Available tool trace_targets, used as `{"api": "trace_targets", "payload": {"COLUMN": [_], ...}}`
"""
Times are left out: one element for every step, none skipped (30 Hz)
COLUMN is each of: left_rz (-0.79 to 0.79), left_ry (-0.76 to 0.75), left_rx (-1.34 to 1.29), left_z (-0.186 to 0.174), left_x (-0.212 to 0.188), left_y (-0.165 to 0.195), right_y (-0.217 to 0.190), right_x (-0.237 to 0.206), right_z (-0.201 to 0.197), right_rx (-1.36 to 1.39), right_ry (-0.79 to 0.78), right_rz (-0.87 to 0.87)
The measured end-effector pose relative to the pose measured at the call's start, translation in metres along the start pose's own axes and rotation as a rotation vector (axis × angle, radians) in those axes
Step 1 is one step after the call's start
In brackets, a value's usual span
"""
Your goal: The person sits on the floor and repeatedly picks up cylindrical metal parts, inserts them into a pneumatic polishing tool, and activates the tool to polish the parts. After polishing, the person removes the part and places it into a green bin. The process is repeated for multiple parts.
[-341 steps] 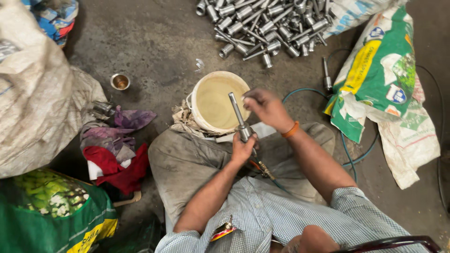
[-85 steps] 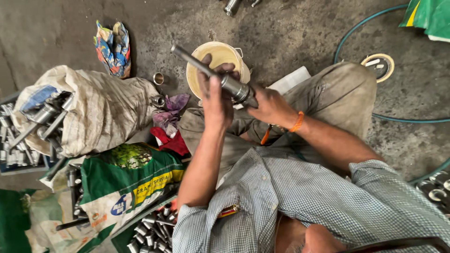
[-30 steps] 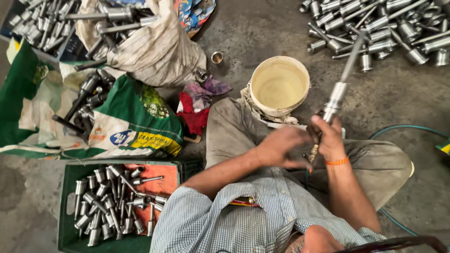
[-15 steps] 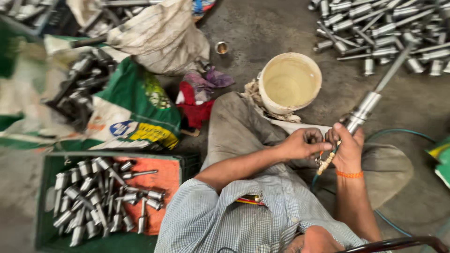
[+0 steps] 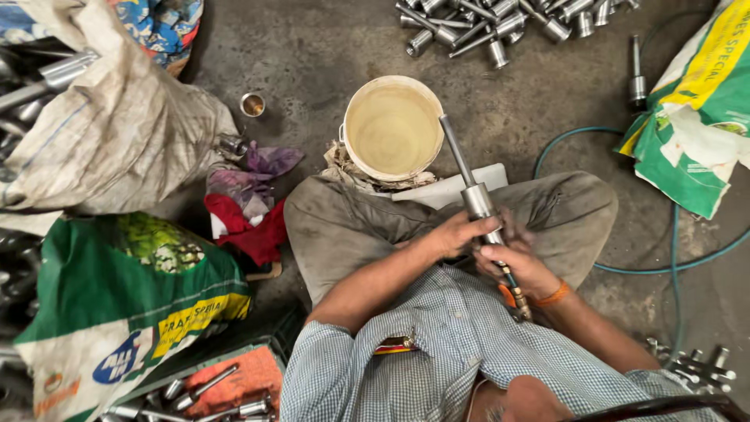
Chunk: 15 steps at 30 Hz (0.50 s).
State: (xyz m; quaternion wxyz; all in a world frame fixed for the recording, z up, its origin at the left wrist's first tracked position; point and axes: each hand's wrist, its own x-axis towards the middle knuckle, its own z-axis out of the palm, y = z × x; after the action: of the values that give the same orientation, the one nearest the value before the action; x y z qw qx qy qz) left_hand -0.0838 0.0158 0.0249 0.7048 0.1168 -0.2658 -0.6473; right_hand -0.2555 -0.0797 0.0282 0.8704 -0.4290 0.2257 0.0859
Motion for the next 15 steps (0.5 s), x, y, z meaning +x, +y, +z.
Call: {"api": "trace_targets", "payload": {"left_rz": [0.021, 0.033, 0.046, 0.059, 0.071, 0.085, 0.098, 0.079, 0.058, 0.036, 0.059, 0.083, 0.109, 0.133, 0.158], "left_ry": [0.004, 0.029, 0.053, 0.077, 0.067, 0.060, 0.056, 0.106, 0.154, 0.203, 0.200, 0.195, 0.189, 0.165, 0.141], "left_rx": [-0.054, -0.035, -0.022, -0.004, -0.065, -0.132, -0.200, -0.168, -0.134, -0.100, -0.082, -0.063, -0.045, -0.039, -0.032], "left_z": [-0.004, -0.010, -0.016, -0.023, -0.032, -0.039, -0.046, -0.053, -0.060, -0.065, -0.071, -0.076, -0.081, -0.086, -0.090], "left_x": [-0.003, -0.005, -0.006, -0.008, -0.009, -0.012, -0.015, -0.019, -0.024, -0.028, -0.032, -0.035, -0.036, -0.037, -0.038], "left_y": [-0.002, -0.005, -0.007, -0.008, -0.007, -0.006, -0.004, -0.001, 0.003, 0.006, 0.011, 0.016, 0.021, 0.026, 0.032], "right_y": [0.008, 0.014, 0.018, 0.020, 0.020, 0.019, 0.020, 0.020, 0.020, 0.019, 0.020, 0.020, 0.016, 0.012, 0.007], "right_x": [0.005, 0.008, 0.008, 0.010, 0.013, 0.016, 0.020, 0.027, 0.034, 0.040, 0.046, 0.052, 0.060, 0.066, 0.072], "right_z": [-0.003, -0.007, -0.012, -0.018, -0.025, -0.030, -0.032, -0.033, -0.032, -0.028, -0.022, -0.015, -0.011, -0.007, -0.004], "right_rx": [-0.088, -0.176, -0.267, -0.560, -0.853, -1.143, -1.271, -1.392, -1.509, -1.481, -1.447, -1.407, -1.451, -1.495, -1.541], "right_ry": [0.118, 0.239, 0.366, 0.353, 0.316, 0.256, 0.316, 0.374, 0.433, 0.353, 0.271, 0.187, 0.163, 0.139, 0.113], "right_rz": [0.021, 0.044, 0.071, -0.189, -0.452, -0.706, -0.627, -0.552, -0.475, -0.618, -0.760, -0.900, -0.904, -0.906, -0.908]}}
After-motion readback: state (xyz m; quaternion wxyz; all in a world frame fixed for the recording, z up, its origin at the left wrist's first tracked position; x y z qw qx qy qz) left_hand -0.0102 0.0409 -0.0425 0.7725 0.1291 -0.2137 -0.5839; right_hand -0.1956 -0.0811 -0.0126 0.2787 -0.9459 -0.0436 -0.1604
